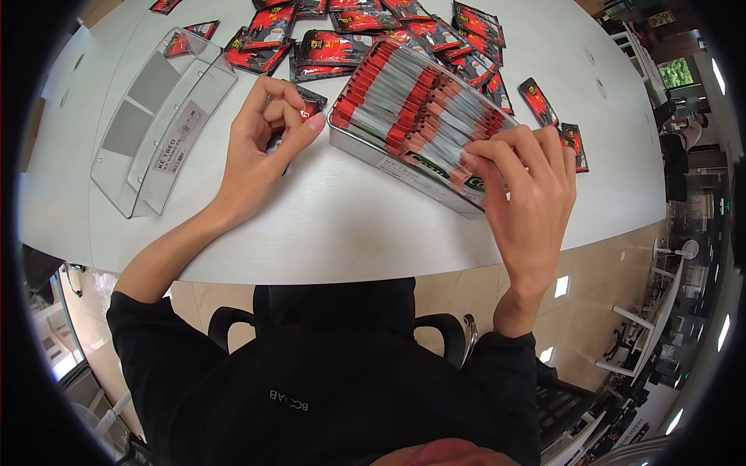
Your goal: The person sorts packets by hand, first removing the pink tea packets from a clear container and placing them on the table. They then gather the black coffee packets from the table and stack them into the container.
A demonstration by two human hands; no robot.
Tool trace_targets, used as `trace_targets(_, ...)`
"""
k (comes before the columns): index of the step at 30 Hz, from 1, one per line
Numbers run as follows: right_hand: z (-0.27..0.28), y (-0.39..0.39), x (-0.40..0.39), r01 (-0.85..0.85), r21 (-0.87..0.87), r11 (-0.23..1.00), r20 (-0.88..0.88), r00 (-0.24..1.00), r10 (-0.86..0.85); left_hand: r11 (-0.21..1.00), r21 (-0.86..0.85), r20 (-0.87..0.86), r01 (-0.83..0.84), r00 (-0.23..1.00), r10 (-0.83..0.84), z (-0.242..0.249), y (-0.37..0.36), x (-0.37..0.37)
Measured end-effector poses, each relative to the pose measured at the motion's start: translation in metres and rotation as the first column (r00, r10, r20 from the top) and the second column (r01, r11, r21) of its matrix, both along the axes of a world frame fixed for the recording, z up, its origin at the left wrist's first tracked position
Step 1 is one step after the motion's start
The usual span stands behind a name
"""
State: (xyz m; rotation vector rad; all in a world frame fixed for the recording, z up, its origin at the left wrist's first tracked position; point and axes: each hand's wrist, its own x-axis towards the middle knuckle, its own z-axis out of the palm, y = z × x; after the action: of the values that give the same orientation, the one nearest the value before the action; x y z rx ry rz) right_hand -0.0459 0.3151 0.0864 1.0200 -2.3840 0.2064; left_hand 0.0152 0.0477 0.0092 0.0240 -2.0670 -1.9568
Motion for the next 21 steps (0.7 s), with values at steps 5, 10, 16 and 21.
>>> trace_targets(5, -0.003, 0.0, -0.003, -0.038, -0.073, 0.997, 0.01, 0.999, 0.038, 1.0, 0.009, -0.004, 0.012, 1.0, -0.012, 0.0, 0.0, 0.0)
trace_targets(10, -0.007, 0.001, -0.004, -0.046, -0.107, 0.993, 0.019, 0.999, 0.048, 1.0, -0.006, 0.024, 0.011, 1.0, -0.011, 0.003, 0.0, 0.0)
trace_targets(16, 0.002, 0.015, -0.004, -0.023, -0.28, 0.96, 0.142, 0.988, 0.065, 1.0, -0.007, -0.002, 0.009, 1.0, -0.009, 0.002, 0.0, 0.001)
trace_targets(21, -0.013, 0.056, 0.0, 0.033, -0.509, 0.86, 0.384, 0.903, 0.193, 1.0, 0.012, 0.02, 0.011, 1.0, -0.011, 0.005, -0.001, 0.003)
